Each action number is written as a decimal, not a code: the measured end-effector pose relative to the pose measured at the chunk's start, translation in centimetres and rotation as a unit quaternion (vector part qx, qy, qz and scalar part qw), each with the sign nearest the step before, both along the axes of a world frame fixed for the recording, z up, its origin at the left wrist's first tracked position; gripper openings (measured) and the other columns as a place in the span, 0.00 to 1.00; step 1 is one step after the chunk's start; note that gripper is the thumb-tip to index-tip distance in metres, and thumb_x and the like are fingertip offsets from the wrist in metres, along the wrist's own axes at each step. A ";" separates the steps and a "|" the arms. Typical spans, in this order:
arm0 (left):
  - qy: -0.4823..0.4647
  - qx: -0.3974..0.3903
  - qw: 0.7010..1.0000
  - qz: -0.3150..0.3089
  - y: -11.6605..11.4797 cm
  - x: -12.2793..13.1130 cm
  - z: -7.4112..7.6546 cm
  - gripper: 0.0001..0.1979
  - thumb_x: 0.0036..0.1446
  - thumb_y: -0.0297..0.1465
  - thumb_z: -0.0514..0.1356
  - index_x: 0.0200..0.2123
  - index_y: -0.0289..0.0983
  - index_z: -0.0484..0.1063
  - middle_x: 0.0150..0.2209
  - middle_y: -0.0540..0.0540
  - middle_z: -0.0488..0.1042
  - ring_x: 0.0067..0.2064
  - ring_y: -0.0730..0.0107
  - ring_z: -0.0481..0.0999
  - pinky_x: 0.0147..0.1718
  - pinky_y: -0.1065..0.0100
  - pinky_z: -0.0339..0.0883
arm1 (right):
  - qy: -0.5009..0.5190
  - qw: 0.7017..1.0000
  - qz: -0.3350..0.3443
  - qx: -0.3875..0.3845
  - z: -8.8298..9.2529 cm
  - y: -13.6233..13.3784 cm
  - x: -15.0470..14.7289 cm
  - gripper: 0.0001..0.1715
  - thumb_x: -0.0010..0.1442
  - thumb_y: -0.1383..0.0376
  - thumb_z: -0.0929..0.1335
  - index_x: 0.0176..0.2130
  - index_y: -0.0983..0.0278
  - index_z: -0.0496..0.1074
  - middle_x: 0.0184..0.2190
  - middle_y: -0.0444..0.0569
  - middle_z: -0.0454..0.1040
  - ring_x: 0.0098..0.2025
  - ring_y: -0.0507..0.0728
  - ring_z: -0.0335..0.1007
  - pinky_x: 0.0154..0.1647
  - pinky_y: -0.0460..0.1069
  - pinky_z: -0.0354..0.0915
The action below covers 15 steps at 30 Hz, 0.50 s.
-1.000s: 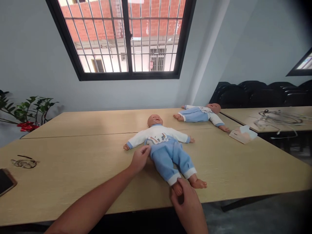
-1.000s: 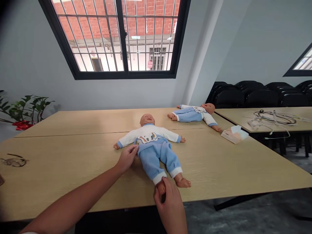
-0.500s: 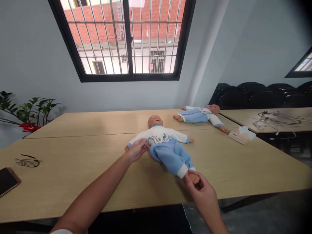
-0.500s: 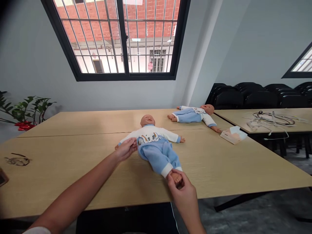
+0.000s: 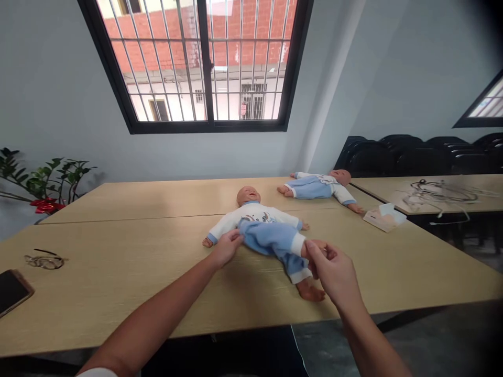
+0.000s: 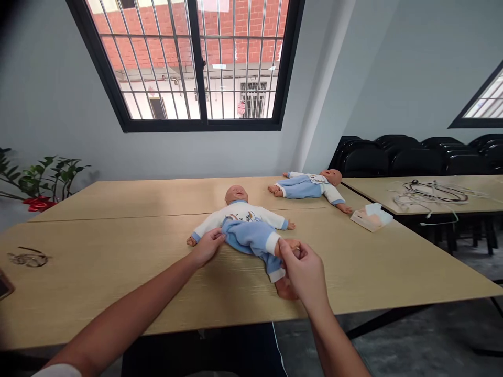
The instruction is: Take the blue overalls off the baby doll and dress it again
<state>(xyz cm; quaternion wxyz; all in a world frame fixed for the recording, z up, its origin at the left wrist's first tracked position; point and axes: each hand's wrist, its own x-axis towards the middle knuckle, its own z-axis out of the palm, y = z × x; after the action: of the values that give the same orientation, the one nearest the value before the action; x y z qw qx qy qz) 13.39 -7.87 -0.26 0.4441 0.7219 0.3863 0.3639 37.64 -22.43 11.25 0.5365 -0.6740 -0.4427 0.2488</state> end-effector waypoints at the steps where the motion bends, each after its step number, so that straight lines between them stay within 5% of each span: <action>1: 0.025 0.005 1.000 -0.001 0.2 0.1 -0.1 0.19 0.66 0.44 0.56 0.44 0.34 0.75 0.44 0.40 0.81 0.45 0.58 0.79 0.47 0.62 0.70 | -0.020 1.000 0.006 -0.008 1.0 0.4 0.0 0.26 0.55 0.43 0.70 0.31 0.63 0.74 0.16 0.43 0.69 0.19 0.55 0.65 0.19 0.48 0.60; 4: 0.104 0.023 0.994 0.026 1.0 0.8 -0.1 0.10 0.60 0.36 0.64 0.33 0.34 0.75 0.37 0.41 0.80 0.42 0.56 0.78 0.47 0.62 0.67 | -0.103 0.994 0.035 -0.033 4.2 0.9 0.1 0.25 0.58 0.43 0.69 0.30 0.62 0.74 0.18 0.46 0.74 0.21 0.57 0.71 0.24 0.49 0.64; 8: 0.156 0.032 0.979 0.125 2.3 1.6 0.2 0.12 0.68 0.32 0.56 0.42 0.31 0.76 0.46 0.34 0.79 0.51 0.50 0.77 0.52 0.60 0.64 | -0.218 0.975 0.014 -0.046 6.9 -1.0 0.5 0.24 0.57 0.42 0.70 0.32 0.60 0.77 0.22 0.48 0.79 0.26 0.60 0.77 0.26 0.50 0.64; 11: 0.160 0.016 0.970 0.180 3.1 1.4 0.6 0.14 0.69 0.32 0.54 0.50 0.31 0.75 0.53 0.30 0.77 0.56 0.49 0.75 0.54 0.59 0.64 | -0.263 0.963 -0.006 -0.053 6.6 -3.8 0.8 0.26 0.54 0.39 0.71 0.33 0.58 0.77 0.25 0.48 0.80 0.27 0.61 0.78 0.26 0.51 0.64; 15: 0.126 -0.018 0.974 0.189 3.2 1.2 1.1 0.14 0.67 0.35 0.59 0.50 0.34 0.76 0.55 0.31 0.78 0.58 0.49 0.75 0.57 0.57 0.65 | -0.249 0.968 -0.001 -0.030 3.2 -6.6 -0.3 0.25 0.55 0.40 0.72 0.38 0.57 0.77 0.29 0.48 0.83 0.30 0.62 0.80 0.28 0.51 0.69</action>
<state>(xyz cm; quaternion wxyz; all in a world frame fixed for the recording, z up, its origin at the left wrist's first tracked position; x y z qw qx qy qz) 14.62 -4.66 0.87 0.3281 0.6680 0.5749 0.3400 37.39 -29.08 14.43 0.3888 -0.7313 -0.5538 0.0858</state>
